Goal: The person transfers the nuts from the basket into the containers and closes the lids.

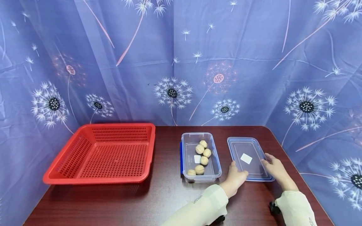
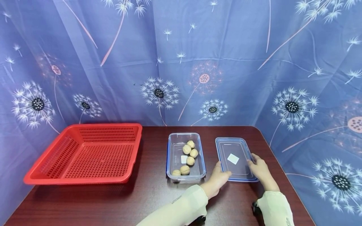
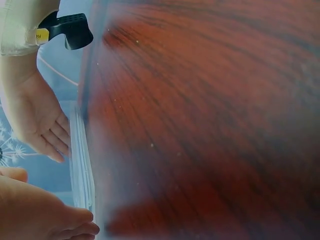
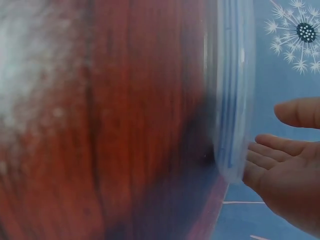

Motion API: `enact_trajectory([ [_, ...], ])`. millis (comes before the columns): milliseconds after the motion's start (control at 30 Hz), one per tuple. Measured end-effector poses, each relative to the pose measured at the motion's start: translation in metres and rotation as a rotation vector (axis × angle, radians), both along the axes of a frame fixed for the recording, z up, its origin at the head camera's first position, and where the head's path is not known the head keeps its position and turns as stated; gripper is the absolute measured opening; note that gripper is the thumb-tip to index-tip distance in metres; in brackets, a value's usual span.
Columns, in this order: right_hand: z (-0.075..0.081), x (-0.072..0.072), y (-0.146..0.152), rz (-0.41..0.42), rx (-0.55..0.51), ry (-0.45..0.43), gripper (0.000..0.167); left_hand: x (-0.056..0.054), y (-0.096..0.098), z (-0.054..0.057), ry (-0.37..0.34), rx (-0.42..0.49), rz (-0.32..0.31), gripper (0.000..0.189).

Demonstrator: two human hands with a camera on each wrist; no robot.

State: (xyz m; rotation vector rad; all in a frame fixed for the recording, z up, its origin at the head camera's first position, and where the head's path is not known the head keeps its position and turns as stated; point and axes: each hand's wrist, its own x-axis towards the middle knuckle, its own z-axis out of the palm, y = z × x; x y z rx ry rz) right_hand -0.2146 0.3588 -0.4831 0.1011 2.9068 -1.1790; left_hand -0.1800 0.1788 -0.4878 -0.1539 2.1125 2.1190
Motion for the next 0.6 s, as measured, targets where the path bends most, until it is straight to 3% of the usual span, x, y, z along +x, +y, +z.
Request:
enact_trajectory([
  [600, 0.0040, 0.0088, -0.0034, -0.084, -0.077, 0.099, 0.051, 0.0029, -0.0003, 0.0088, 0.041, -0.030, -0.035, 0.074],
])
